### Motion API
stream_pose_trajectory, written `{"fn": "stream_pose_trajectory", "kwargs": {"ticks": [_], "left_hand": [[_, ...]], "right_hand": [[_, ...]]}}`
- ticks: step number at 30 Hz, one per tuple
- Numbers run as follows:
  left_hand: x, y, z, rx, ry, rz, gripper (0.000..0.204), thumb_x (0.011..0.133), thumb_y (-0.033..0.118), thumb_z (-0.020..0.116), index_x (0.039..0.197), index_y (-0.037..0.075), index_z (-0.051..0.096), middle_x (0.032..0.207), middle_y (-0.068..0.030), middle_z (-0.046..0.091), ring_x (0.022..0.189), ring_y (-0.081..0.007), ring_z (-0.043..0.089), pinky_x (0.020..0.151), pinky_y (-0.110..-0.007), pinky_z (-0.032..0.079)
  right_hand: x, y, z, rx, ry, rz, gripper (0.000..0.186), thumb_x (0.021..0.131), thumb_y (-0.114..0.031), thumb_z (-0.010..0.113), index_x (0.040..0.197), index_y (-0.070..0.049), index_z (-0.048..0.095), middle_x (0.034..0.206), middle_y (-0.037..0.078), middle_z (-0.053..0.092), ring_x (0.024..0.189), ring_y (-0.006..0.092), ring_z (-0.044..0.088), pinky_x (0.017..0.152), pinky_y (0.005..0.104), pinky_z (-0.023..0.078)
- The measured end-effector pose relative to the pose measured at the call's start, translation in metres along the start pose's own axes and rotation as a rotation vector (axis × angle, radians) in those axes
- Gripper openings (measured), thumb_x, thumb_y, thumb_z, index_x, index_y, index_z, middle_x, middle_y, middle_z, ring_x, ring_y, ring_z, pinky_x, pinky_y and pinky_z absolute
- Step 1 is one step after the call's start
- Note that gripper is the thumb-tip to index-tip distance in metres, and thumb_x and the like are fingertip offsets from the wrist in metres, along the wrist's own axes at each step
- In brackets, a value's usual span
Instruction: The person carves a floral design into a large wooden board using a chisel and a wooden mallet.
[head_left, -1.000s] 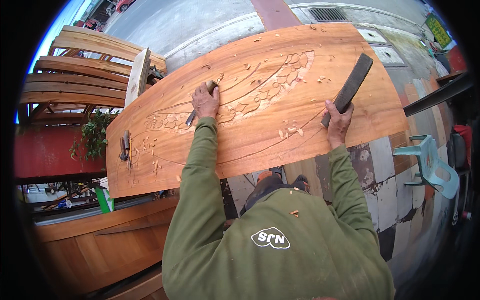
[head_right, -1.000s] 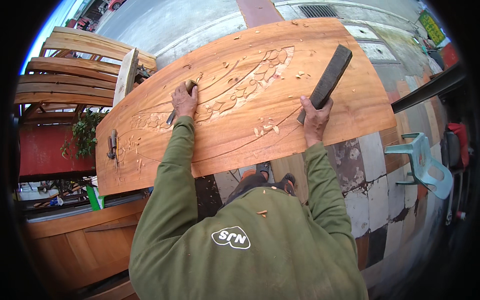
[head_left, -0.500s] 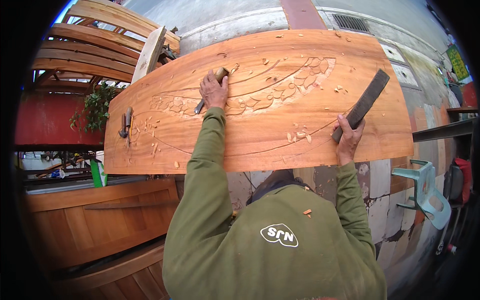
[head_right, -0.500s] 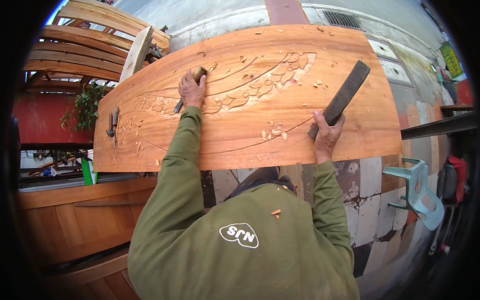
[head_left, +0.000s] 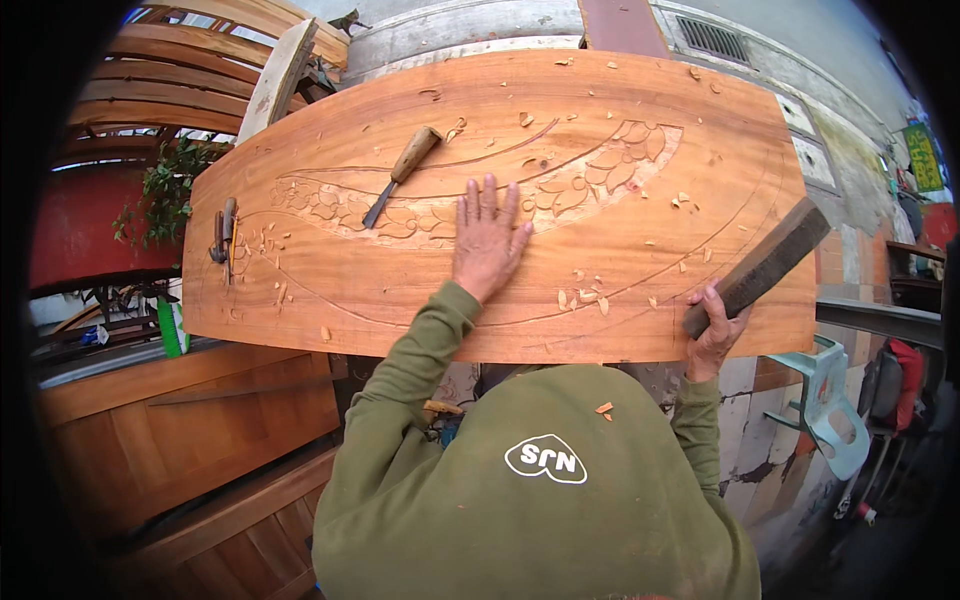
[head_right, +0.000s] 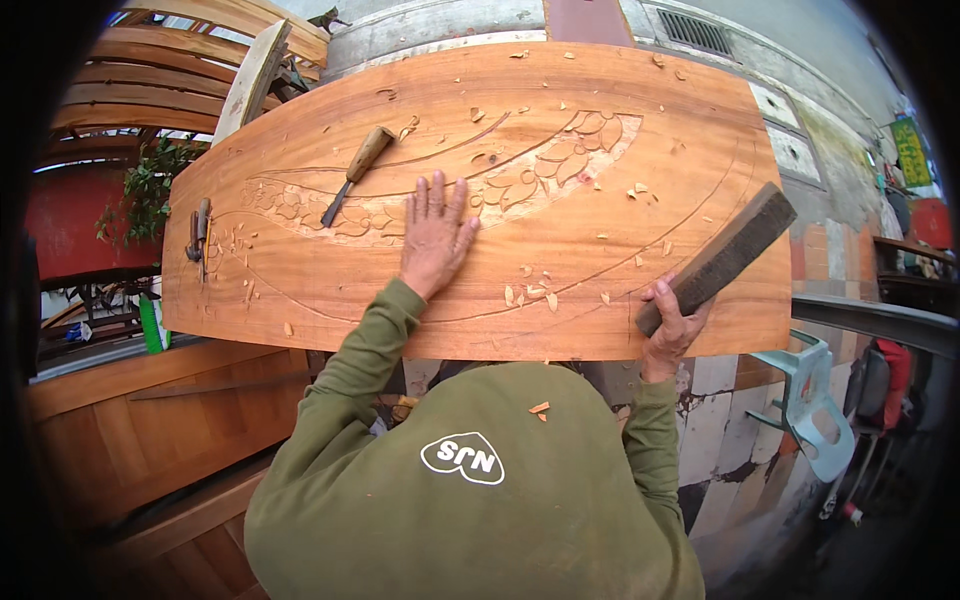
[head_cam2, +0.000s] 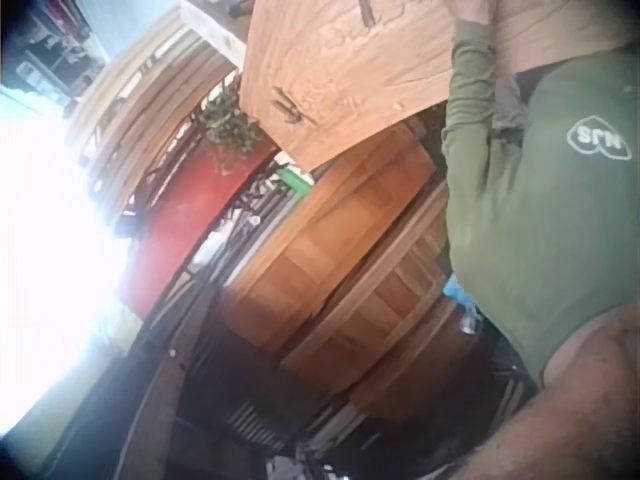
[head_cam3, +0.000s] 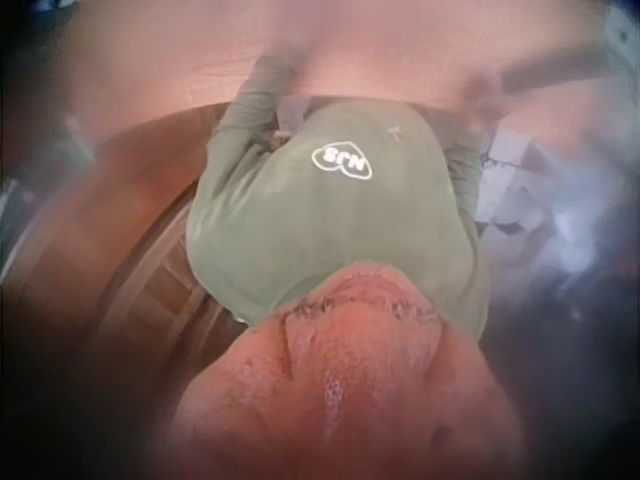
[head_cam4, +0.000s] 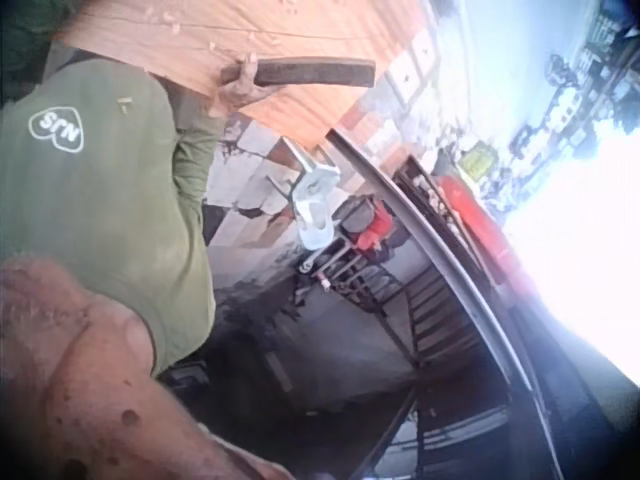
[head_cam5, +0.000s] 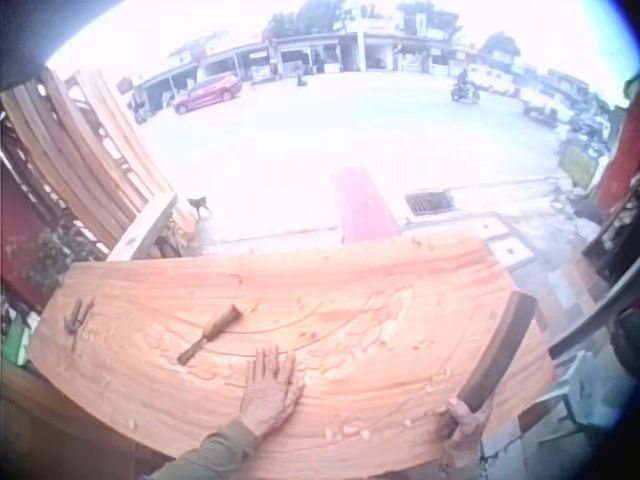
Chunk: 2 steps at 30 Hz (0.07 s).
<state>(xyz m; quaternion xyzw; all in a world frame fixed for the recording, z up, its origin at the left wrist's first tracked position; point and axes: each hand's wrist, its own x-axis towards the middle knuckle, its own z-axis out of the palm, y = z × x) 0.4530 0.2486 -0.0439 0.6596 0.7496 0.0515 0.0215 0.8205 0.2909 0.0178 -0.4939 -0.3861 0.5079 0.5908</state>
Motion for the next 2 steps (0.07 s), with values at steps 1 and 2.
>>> {"fn": "stream_pose_trajectory", "kwargs": {"ticks": [1, 2], "left_hand": [[-0.007, 0.022, 0.000, 0.033, -0.040, 0.019, 0.076, 0.114, 0.059, 0.029, 0.175, 0.018, 0.008, 0.182, -0.0153, 0.003, 0.167, -0.0406, 0.001, 0.135, -0.055, 0.000], [-0.006, 0.022, -0.002, 0.040, -0.042, 0.009, 0.076, 0.114, 0.059, 0.029, 0.175, 0.018, 0.008, 0.182, -0.0153, 0.003, 0.167, -0.0406, 0.001, 0.135, -0.055, 0.000]], "right_hand": [[0.010, 0.001, -0.017, -0.059, 0.017, -0.025, 0.044, 0.086, -0.014, 0.080, 0.121, -0.003, 0.056, 0.096, 0.008, 0.064, 0.076, 0.0180, 0.064, 0.072, 0.0331, 0.056], [0.019, -0.005, -0.027, -0.081, 0.034, -0.024, 0.042, 0.087, -0.014, 0.079, 0.121, -0.002, 0.056, 0.096, 0.008, 0.064, 0.078, 0.0187, 0.064, 0.075, 0.0334, 0.056]]}}
